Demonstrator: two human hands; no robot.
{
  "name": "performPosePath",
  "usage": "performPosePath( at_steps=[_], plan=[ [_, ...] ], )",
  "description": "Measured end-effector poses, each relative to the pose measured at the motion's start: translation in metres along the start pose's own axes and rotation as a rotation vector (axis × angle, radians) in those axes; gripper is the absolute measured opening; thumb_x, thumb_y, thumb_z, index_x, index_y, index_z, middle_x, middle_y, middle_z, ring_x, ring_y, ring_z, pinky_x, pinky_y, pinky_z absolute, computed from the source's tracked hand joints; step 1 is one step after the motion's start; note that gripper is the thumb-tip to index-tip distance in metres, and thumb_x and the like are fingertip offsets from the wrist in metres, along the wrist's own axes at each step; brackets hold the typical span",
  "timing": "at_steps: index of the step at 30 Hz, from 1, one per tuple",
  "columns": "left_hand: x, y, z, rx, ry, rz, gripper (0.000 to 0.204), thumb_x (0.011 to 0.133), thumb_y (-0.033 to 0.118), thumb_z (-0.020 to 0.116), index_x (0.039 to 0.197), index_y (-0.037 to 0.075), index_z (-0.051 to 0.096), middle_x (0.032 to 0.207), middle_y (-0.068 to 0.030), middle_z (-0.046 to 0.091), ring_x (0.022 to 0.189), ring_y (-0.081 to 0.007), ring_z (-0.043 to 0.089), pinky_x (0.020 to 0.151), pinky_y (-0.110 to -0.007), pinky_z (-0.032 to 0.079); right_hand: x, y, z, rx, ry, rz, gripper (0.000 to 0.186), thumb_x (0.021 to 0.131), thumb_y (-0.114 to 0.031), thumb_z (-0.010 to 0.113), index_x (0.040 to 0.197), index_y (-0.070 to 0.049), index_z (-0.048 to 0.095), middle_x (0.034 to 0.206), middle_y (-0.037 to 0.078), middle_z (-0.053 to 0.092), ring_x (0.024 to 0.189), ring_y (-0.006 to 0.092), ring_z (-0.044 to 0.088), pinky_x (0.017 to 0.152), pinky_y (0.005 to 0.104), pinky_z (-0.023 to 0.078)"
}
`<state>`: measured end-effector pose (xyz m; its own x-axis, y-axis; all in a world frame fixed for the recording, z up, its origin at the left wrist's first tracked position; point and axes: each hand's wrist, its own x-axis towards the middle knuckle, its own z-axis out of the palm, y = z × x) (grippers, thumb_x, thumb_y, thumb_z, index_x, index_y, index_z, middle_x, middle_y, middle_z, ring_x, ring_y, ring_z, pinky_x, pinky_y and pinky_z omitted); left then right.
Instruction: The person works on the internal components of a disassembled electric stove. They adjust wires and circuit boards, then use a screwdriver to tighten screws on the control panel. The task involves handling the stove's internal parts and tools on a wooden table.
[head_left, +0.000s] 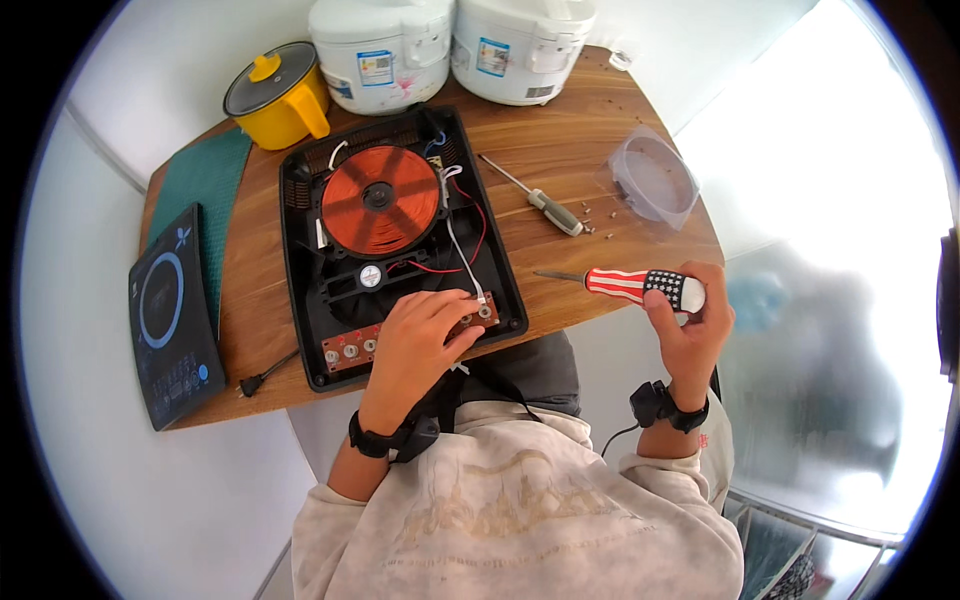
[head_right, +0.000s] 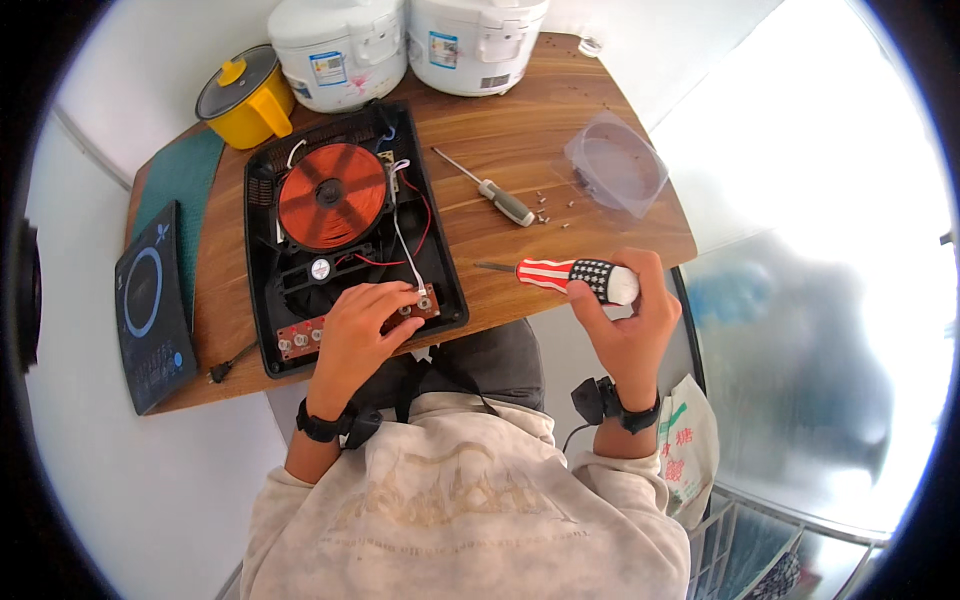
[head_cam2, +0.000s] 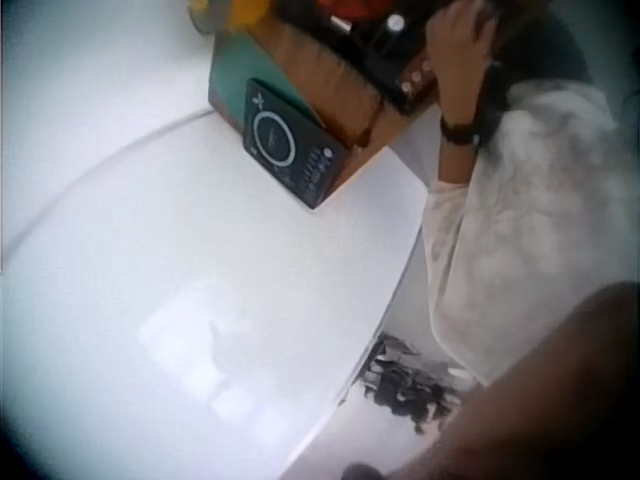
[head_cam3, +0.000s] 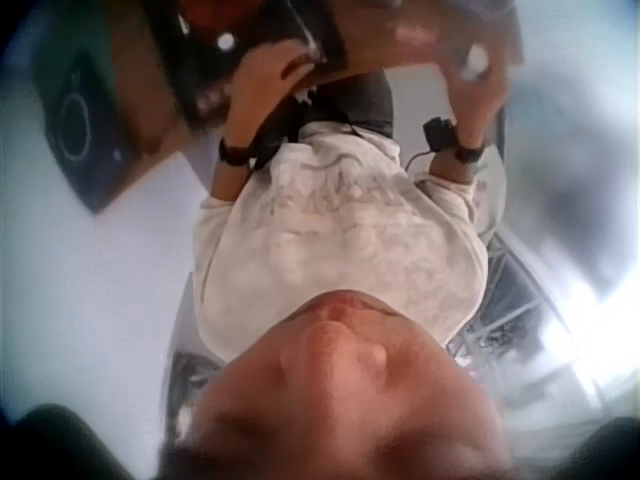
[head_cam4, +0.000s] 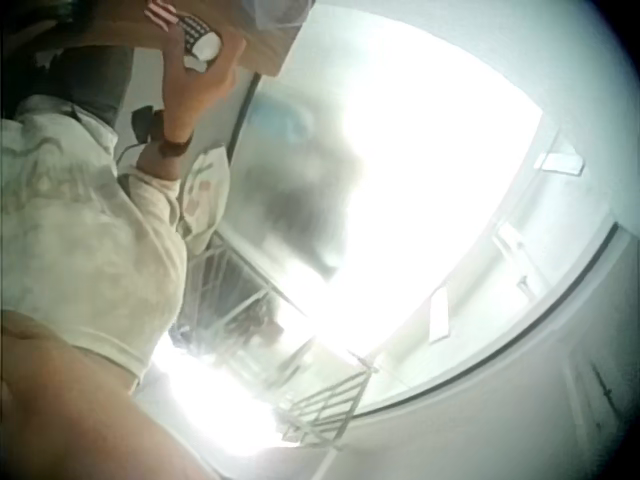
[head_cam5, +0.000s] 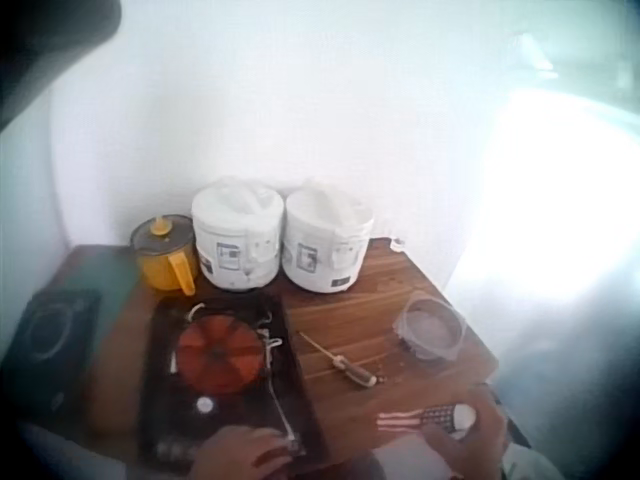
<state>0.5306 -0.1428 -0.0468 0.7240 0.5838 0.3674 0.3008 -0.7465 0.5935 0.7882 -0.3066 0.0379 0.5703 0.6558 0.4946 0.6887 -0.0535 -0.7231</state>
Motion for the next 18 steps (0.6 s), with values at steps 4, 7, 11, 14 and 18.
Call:
performPosePath(
  at_steps=[4, 7, 11, 14, 18],
  plan=[
    [0.011, -0.018, 0.023, 0.014, 0.008, 0.048, 0.027, 0.084, 0.021, 0.083, 0.107, 0.009, 0.073, 0.116, -0.0047, 0.074, 0.104, -0.0268, 0.068, 0.095, -0.04, 0.052, 0.003, 0.039, 0.017, 0.144, 0.05, 0.092, 0.027, 0.088, -0.011, 0.08, 0.103, -0.001, 0.06, 0.085, 0.002, 0.066, 0.076, 0.0057, 0.061, 0.066, 0.0214, 0.051],
    [0.021, -0.024, 0.039, 0.037, 0.009, 0.083, 0.027, 0.084, 0.02, 0.083, 0.106, 0.009, 0.073, 0.116, -0.0053, 0.074, 0.104, -0.0269, 0.068, 0.095, -0.041, 0.052, 0.01, 0.063, 0.02, 0.152, 0.076, 0.101, 0.025, 0.09, -0.009, 0.078, 0.105, -0.001, 0.06, 0.085, 0.001, 0.065, 0.075, 0.0048, 0.06, 0.064, 0.0212, 0.051],
    [0.038, -0.015, 0.054, 0.074, 0.014, 0.121, 0.027, 0.084, 0.021, 0.083, 0.106, 0.009, 0.073, 0.115, -0.006, 0.074, 0.103, -0.0271, 0.068, 0.095, -0.042, 0.053, 0.021, 0.091, 0.017, 0.2, 0.084, 0.111, 0.024, 0.092, -0.007, 0.077, 0.107, 0.0, 0.059, 0.088, 0.001, 0.064, 0.076, 0.0045, 0.059, 0.064, 0.021, 0.05],
    [0.047, -0.006, 0.064, 0.092, 0.008, 0.105, 0.028, 0.083, 0.021, 0.084, 0.107, 0.008, 0.073, 0.116, -0.0065, 0.075, 0.103, -0.0277, 0.069, 0.095, -0.042, 0.053, 0.027, 0.105, 0.007, 0.216, 0.076, 0.139, 0.024, 0.093, -0.008, 0.077, 0.108, 0.0, 0.059, 0.089, 0.002, 0.064, 0.077, 0.0047, 0.059, 0.065, 0.0208, 0.05],
    [0.056, 0.002, 0.071, 0.044, -0.004, 0.044, 0.03, 0.083, 0.021, 0.084, 0.108, 0.008, 0.074, 0.118, -0.0069, 0.075, 0.102, -0.0281, 0.07, 0.094, -0.042, 0.053, 0.036, 0.121, -0.007, 0.231, 0.118, 0.183, 0.025, 0.094, -0.009, 0.077, 0.108, -0.001, 0.059, 0.089, 0.002, 0.064, 0.079, 0.0054, 0.059, 0.067, 0.0213, 0.052]
  ],
)
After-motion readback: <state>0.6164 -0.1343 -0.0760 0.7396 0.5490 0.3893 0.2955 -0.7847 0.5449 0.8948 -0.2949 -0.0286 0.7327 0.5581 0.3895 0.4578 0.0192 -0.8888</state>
